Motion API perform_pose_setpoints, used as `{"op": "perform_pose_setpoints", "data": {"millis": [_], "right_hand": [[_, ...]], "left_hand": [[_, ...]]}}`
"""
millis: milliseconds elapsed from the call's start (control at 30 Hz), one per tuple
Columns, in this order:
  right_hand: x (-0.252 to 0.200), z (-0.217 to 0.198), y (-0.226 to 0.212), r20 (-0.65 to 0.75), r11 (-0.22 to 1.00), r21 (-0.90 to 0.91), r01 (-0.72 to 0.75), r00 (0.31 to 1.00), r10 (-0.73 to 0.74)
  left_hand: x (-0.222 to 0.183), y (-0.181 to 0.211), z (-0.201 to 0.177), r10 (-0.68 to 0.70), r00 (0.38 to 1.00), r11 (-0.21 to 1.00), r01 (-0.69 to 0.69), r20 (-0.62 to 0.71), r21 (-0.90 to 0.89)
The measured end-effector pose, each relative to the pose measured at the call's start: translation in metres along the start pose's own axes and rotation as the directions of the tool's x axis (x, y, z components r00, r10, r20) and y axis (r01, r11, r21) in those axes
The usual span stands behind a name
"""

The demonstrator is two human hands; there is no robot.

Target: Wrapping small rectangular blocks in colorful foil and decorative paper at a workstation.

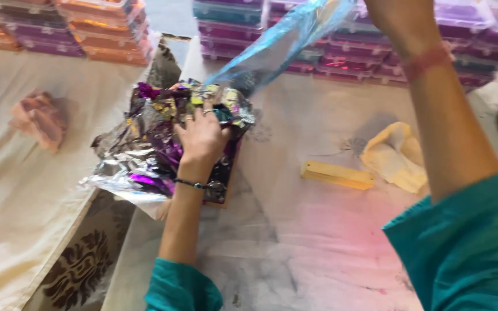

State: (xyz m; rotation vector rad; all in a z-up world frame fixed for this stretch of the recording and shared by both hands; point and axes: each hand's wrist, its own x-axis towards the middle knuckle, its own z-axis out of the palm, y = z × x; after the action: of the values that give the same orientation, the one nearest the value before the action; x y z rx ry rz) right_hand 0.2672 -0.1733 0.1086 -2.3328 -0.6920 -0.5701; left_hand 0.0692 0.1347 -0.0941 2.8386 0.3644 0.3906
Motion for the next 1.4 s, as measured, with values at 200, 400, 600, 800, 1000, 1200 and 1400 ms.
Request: {"op": "perform_pose_setpoints", "data": {"millis": [200, 400, 600, 800, 1000, 1200, 1400], "right_hand": [[-0.129, -0.080, -0.049, -0.057, 0.945, 0.224, 0.238, 0.971, -0.231], [-0.214, -0.101, -0.022, 0.187, 0.828, 0.536, -0.166, 0.980, 0.075], [-0.261, -0.050, 0.020, 0.610, 0.816, 0.353, -0.458, 0.774, 0.171], [-0.272, -0.007, 0.051, 0.647, 0.716, 0.432, -0.548, 0.742, 0.178], [-0.282, 0.015, 0.070, 0.369, 0.692, 0.595, -0.408, 0.904, 0.215], [-0.290, 0.016, 0.063, 0.442, 0.947, 0.240, -0.214, 0.892, 0.089], [-0.290, 0.023, 0.051, 0.488, 0.999, 0.034, -0.035, 0.873, 0.014]], "left_hand": [[-0.018, 0.013, -0.045, 0.093, 0.977, 0.995, -0.084, -0.190, 0.054], [-0.059, 0.081, -0.115, 0.226, 0.876, 0.948, -0.299, -0.426, -0.111], [-0.108, 0.157, -0.092, 0.452, 0.797, 0.558, -0.602, -0.400, -0.571], [-0.122, 0.181, -0.059, 0.587, 0.766, 0.534, -0.610, -0.263, -0.586], [-0.093, 0.156, -0.066, 0.389, 0.921, 0.578, -0.231, 0.016, -0.782], [-0.084, 0.122, -0.106, 0.252, 0.948, 0.625, -0.312, -0.193, -0.715], [-0.086, 0.126, -0.101, 0.290, 0.909, 0.630, -0.417, -0.299, -0.656]]}}
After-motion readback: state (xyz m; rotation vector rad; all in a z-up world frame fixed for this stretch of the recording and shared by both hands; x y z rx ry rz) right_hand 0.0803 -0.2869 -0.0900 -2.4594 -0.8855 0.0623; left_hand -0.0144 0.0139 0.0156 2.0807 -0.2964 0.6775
